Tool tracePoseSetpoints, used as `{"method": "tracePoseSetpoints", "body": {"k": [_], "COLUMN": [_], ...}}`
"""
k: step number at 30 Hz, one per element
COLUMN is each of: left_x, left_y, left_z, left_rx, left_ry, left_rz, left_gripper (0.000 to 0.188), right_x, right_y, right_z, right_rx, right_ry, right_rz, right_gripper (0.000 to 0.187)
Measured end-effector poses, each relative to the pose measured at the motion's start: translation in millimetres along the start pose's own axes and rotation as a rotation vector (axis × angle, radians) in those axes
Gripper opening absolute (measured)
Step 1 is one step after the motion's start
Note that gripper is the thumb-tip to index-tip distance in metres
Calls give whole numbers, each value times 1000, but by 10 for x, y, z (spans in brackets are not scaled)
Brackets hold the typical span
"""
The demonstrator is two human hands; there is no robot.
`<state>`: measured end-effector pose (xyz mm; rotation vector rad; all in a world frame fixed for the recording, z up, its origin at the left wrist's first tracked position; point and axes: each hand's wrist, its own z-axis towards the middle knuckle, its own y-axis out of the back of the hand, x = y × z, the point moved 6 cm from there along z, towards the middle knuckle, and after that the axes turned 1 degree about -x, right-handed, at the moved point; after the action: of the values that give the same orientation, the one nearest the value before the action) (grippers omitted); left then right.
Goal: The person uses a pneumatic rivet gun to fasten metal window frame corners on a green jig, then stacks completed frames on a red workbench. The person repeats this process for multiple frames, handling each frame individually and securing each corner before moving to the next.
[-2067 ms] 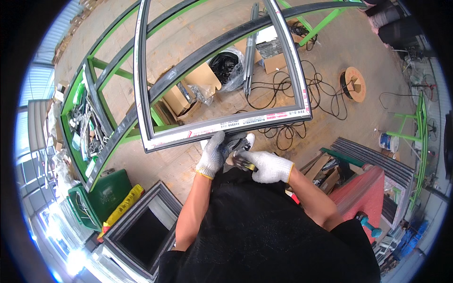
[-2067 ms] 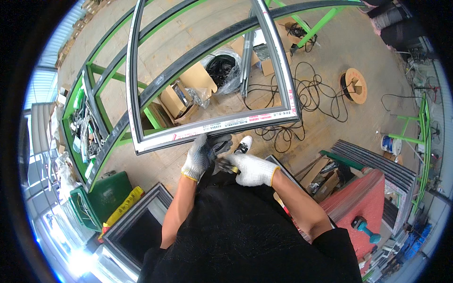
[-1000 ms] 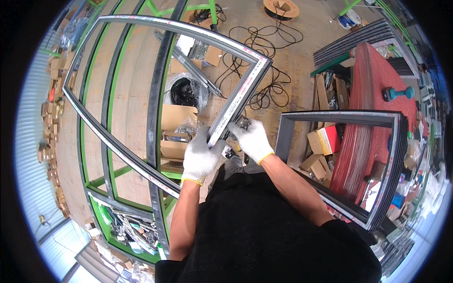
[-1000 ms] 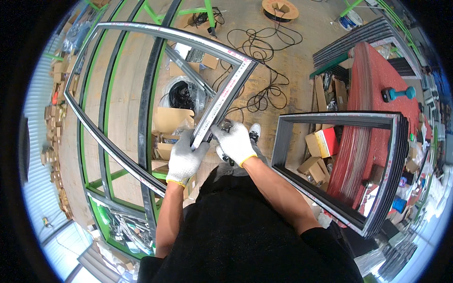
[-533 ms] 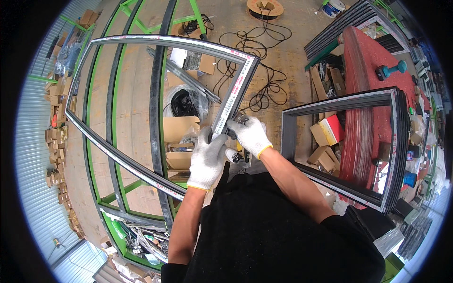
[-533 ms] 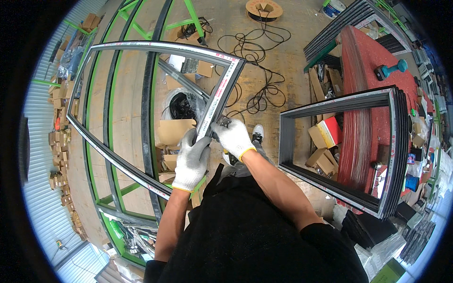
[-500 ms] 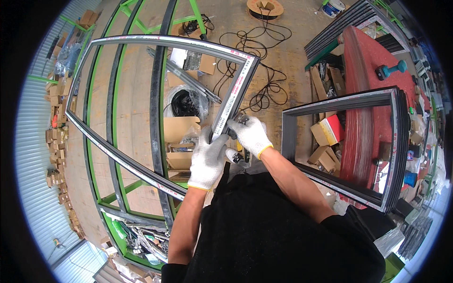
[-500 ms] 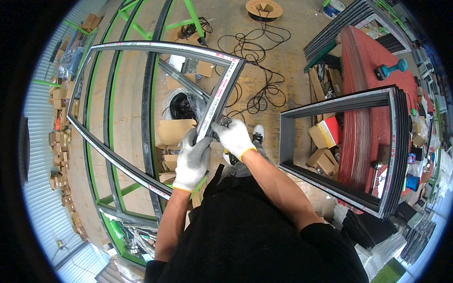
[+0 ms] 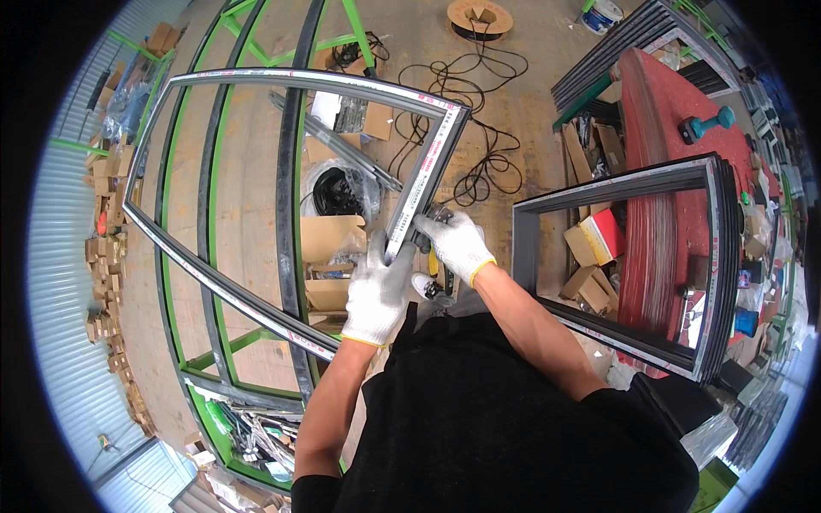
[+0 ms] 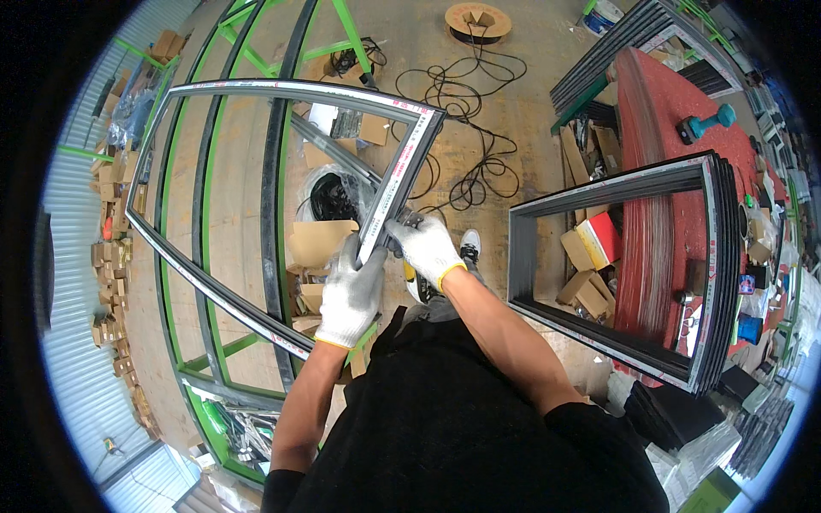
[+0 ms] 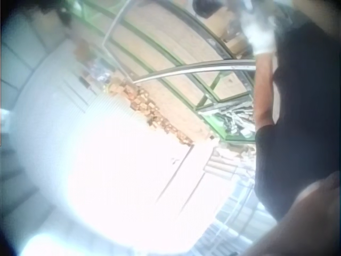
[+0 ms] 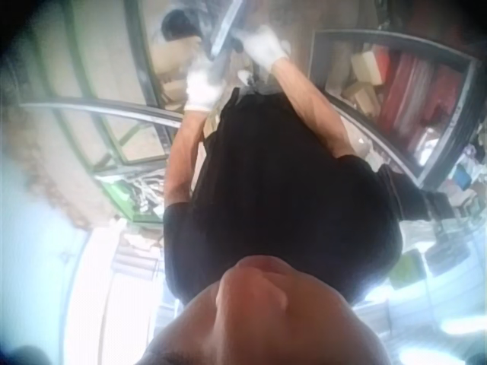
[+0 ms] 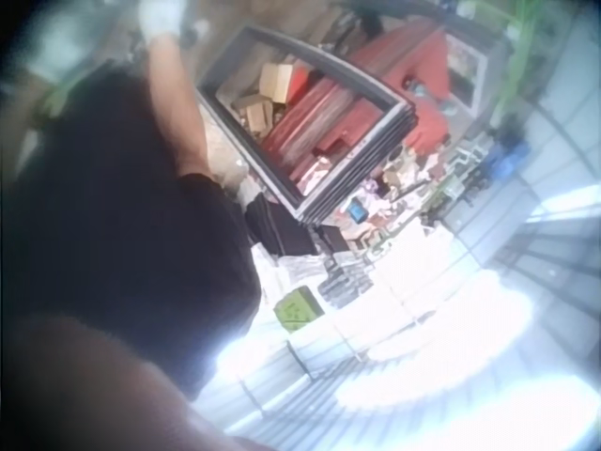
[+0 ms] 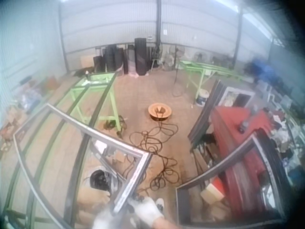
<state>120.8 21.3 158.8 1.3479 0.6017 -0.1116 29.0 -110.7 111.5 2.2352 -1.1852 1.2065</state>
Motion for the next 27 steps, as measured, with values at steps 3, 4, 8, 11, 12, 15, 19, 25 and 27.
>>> {"method": "tracePoseSetpoints", "body": {"k": [3, 4, 8, 11, 12, 15, 19, 25, 27], "left_x": [-42, -47, -31, 7, 2, -29, -119, -339, -300], "left_y": [10, 3, -3, 98, 138, 128, 58, 300, 278], "left_z": [7, 9, -17, -100, -146, -219, -137, -171, -321], "left_rx": [-9, -5, 10, -78, -118, -106, -23, -72, 10], "left_ry": [-4, 10, 13, -46, -76, -75, -10, -147, -1], "left_rz": [33, 59, 48, -45, -28, 29, 72, -225, -416], "left_gripper": [30, 30, 30, 30, 30, 42, 50, 62, 59], "right_x": [-22, -28, -53, -123, -138, -157, -132, 148, 271], "right_y": [10, -3, 60, 183, 245, 399, 448, 152, 54], "right_z": [-8, -8, 4, 12, -3, -33, -149, -557, -665], "right_rx": [8, 36, 39, 58, 70, 73, 96, 646, 807], "right_ry": [7, 20, 93, 60, 62, 78, 67, 205, 261], "right_rz": [18, 65, -86, -114, -113, -229, -360, -558, -610], "right_gripper": [27, 28, 27, 26, 27, 24, 29, 44, 45]}}
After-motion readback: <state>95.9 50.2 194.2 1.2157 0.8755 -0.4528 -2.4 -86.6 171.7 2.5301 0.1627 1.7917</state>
